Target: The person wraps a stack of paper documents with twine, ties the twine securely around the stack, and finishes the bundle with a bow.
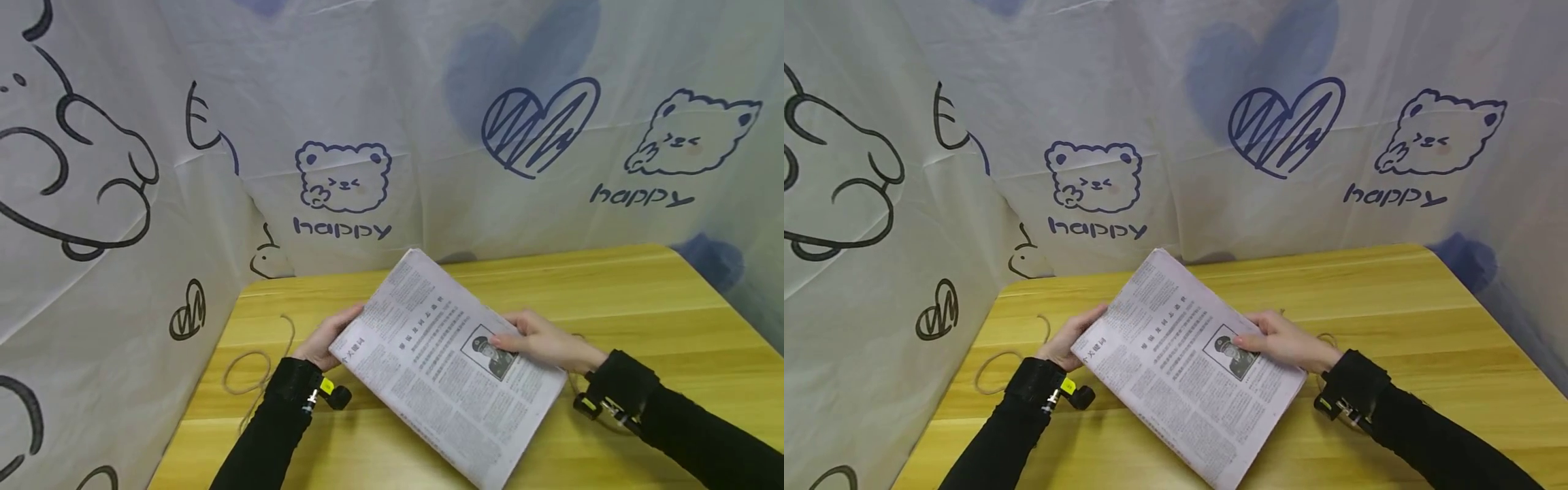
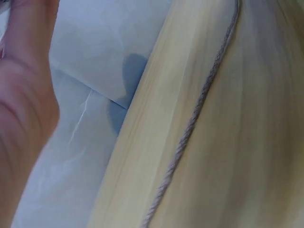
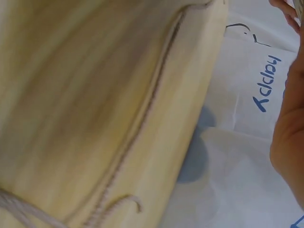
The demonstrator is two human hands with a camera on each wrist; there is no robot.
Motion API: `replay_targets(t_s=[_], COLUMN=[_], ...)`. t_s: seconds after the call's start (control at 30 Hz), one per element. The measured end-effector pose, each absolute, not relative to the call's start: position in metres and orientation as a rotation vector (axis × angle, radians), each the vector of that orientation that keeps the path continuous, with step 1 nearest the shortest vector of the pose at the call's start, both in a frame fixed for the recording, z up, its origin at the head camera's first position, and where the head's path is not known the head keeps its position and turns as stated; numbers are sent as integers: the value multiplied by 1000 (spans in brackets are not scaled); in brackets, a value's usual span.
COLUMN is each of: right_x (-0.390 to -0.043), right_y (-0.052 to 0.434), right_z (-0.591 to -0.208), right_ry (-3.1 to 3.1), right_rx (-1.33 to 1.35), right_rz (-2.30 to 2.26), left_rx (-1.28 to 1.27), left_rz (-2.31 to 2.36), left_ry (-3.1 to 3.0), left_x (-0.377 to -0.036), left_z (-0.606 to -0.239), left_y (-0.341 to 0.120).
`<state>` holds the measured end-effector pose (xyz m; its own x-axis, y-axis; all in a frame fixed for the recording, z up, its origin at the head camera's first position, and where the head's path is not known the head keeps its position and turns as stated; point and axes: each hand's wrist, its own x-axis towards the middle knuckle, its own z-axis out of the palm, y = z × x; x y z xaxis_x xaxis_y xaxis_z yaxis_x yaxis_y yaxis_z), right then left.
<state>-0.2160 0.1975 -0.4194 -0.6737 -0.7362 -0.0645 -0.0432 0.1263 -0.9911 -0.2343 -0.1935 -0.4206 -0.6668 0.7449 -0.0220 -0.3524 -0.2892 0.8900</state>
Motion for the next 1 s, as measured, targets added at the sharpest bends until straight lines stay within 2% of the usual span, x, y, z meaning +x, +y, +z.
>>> replay_targets(t_s=[0.2, 0.3, 0.4, 0.53, 0.7, 0.9, 1.0], right_x=[-204, -196, -189, -189, -197, -204, -205], right_y=[197, 188, 177, 170, 170, 169, 172], right_z=[-428, -431, -432, -432, -436, -447, -448], right_ry=[1828, 1841, 1891, 1921, 1922, 2040, 2355], right_rx=[-543, -425, -342, -378, -429, -429, -473], right_rz=[-1803, -1897, -1930, -1884, -1772, -1617, -1389], left_rx=[655, 682, 564, 341, 197, 144, 154], left_rz=[2033, 1927, 1865, 1830, 1735, 1507, 1338], left_ry=[1015, 1192, 1494, 1878, 2180, 2426, 2576], left_x=[-228, -220, -211, -207, -208, -207, -205], left_z=[-432, -435, -433, -432, -435, -443, -445], left_y=[-187, -173, -156, -143, -141, -141, -144])
